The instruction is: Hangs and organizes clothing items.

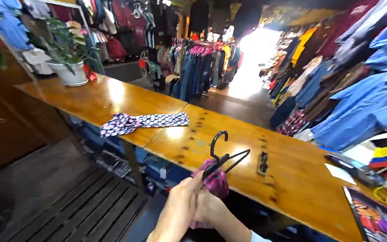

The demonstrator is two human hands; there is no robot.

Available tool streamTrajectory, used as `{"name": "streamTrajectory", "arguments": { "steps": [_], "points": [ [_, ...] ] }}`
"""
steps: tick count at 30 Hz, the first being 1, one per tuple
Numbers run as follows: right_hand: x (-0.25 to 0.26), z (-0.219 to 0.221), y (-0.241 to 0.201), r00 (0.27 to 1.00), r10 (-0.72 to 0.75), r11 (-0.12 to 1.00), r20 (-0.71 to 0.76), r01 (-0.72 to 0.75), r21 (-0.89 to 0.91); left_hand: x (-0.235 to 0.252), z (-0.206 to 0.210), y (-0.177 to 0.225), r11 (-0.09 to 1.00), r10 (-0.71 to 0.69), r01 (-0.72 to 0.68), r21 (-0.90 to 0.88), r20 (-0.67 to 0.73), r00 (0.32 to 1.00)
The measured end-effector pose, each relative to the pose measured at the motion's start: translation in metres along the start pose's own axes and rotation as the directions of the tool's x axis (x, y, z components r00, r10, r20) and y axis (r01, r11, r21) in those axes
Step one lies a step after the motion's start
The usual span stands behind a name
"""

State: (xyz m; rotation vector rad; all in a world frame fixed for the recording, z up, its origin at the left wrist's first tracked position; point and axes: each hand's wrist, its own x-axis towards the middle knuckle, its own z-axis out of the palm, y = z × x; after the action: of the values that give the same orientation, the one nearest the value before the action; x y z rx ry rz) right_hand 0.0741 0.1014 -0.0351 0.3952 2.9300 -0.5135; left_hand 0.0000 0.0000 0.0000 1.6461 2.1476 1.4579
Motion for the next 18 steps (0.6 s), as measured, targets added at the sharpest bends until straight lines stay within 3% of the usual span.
{"name": "streamTrajectory", "arguments": {
  "steps": [2, 4, 5, 7, 9, 11, 12, 13, 15, 16, 18],
  "points": [
    [0.039, 0.011, -0.031, 0.990, -0.133, 0.991, -0.038, 0.134, 0.011, -0.005, -0.034, -0.032, 0.996, -0.086, 0.086, 0.017, 0.014, 0.996],
    [0.073, 0.021, -0.058, 0.935, -0.300, 0.951, -0.188, 0.308, 0.012, -0.007, -0.061, -0.063, 0.992, -0.120, 0.121, 0.033, -0.031, 0.992],
    [0.085, 0.024, -0.069, 0.892, -0.383, 0.921, -0.241, 0.390, -0.021, -0.008, -0.075, -0.076, 0.989, -0.146, 0.147, 0.021, -0.035, 0.989],
    [0.103, 0.031, -0.080, 0.723, -0.551, 0.828, -0.416, 0.537, -0.163, -0.013, -0.101, -0.097, 0.983, -0.181, 0.182, 0.011, -0.054, 0.982],
    [0.109, 0.023, -0.075, 0.609, -0.517, 0.806, -0.602, 0.583, -0.102, -0.018, -0.127, -0.123, 0.984, -0.158, 0.166, 0.069, -0.116, 0.981],
    [0.114, 0.001, -0.066, 0.455, -0.319, 0.876, -0.832, 0.477, -0.075, -0.020, -0.155, -0.147, 0.979, -0.145, 0.165, 0.120, -0.156, 0.977],
    [0.121, -0.013, -0.062, 0.432, -0.255, 0.914, -0.865, 0.400, -0.070, -0.020, -0.169, -0.156, 0.977, -0.152, 0.172, 0.130, -0.151, 0.977],
    [0.131, -0.025, -0.056, 0.487, -0.251, 0.929, -0.837, 0.363, -0.068, -0.020, -0.181, -0.163, 0.977, -0.154, 0.172, 0.130, -0.135, 0.979],
    [0.161, -0.034, -0.053, 0.622, -0.325, 0.904, -0.712, 0.426, -0.040, -0.019, -0.199, -0.172, 0.981, -0.144, 0.156, 0.118, -0.102, 0.984],
    [0.179, -0.034, -0.057, 0.631, -0.379, 0.868, -0.677, 0.496, -0.023, -0.016, -0.205, -0.176, 0.983, -0.138, 0.148, 0.109, -0.097, 0.986],
    [0.205, -0.033, -0.069, 0.565, -0.423, 0.798, -0.708, 0.602, 0.004, -0.013, -0.214, -0.184, 0.979, -0.178, 0.189, 0.079, -0.130, 0.976]
  ]
}}
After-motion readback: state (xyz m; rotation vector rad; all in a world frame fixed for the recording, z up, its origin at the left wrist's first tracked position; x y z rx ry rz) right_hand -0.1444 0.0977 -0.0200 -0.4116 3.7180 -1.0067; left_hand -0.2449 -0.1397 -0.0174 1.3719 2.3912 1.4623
